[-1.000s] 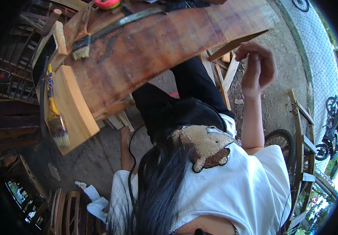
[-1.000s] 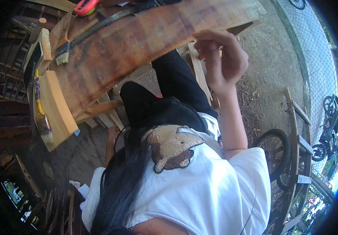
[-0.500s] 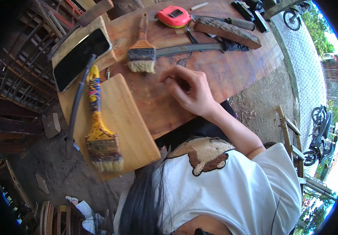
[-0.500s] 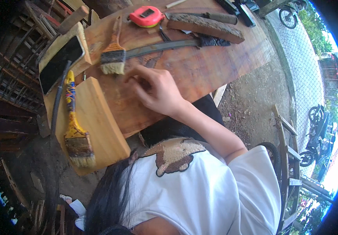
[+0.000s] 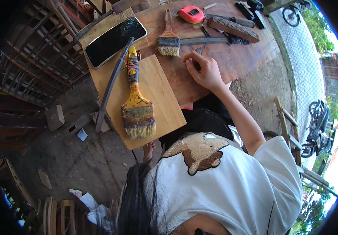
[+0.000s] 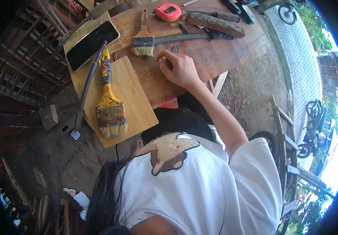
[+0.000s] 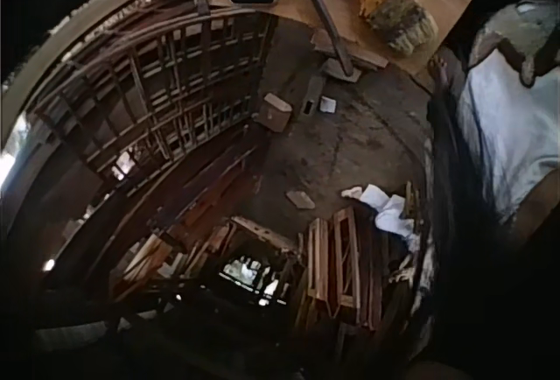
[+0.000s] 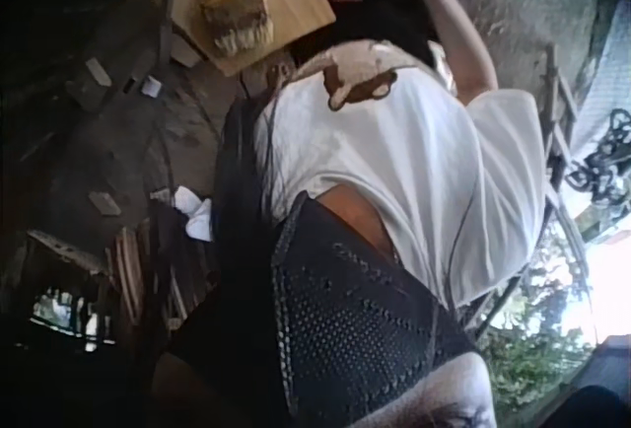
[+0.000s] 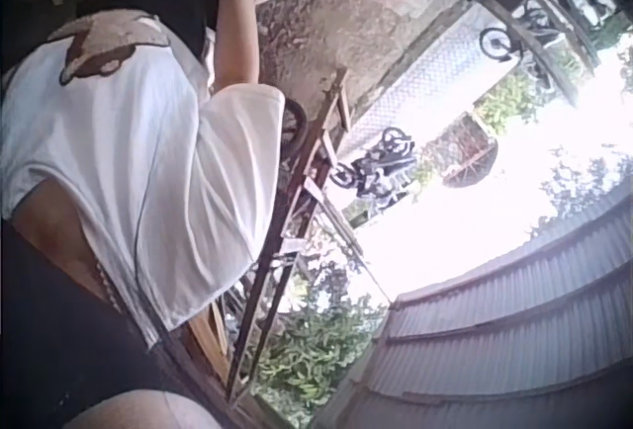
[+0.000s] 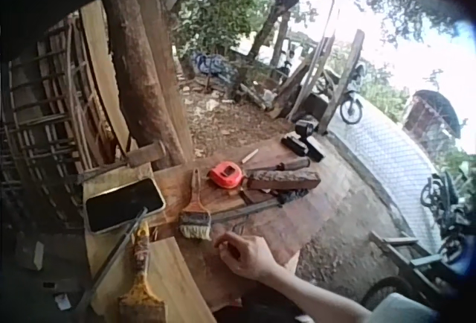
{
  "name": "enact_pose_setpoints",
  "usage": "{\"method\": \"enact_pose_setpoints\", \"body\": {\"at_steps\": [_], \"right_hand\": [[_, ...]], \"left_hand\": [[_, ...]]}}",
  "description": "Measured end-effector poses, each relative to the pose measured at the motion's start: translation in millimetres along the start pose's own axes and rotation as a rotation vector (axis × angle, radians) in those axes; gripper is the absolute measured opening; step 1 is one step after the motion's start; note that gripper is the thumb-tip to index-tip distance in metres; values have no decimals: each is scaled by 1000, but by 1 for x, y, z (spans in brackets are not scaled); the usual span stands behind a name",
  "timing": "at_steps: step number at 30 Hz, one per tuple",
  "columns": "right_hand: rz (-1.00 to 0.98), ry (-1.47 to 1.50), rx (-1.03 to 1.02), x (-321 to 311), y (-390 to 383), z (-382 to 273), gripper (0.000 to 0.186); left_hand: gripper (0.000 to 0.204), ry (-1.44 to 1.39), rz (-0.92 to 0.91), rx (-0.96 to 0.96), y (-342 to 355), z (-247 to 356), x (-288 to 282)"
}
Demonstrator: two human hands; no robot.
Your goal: Sanding, shaping with a chisel and mallet, and brushing a piece of wood.
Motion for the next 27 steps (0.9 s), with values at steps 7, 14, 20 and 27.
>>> {"method": "enact_pose_setpoints", "body": {"at_steps": [7, 14, 20, 27], "right_hand": [[25, -67, -29, 1, -1, -10, 11], [-27, -60, -26, 5, -8, -8, 18], [-24, -109, 3, 10, -5, 0, 18], [26, -185, -31, 7, -7, 2, 21]], "left_hand": [[27, 90, 8, -29, -19, -123, -104], [28, 393, -29, -182, -55, -33, -178], [28, 589, -218, 203, -35, 25, -169], [28, 479, -103, -46, -38, 12, -151]]}}
Point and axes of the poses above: each hand's wrist, its own y-axis towards the middle knuckle, its own x-axis out of the palm, z = x × y, the point moved 8 cm from there along y, towards the middle knuckle, and after that the axes turned 10 degrees about y, right-handed, at the moved point
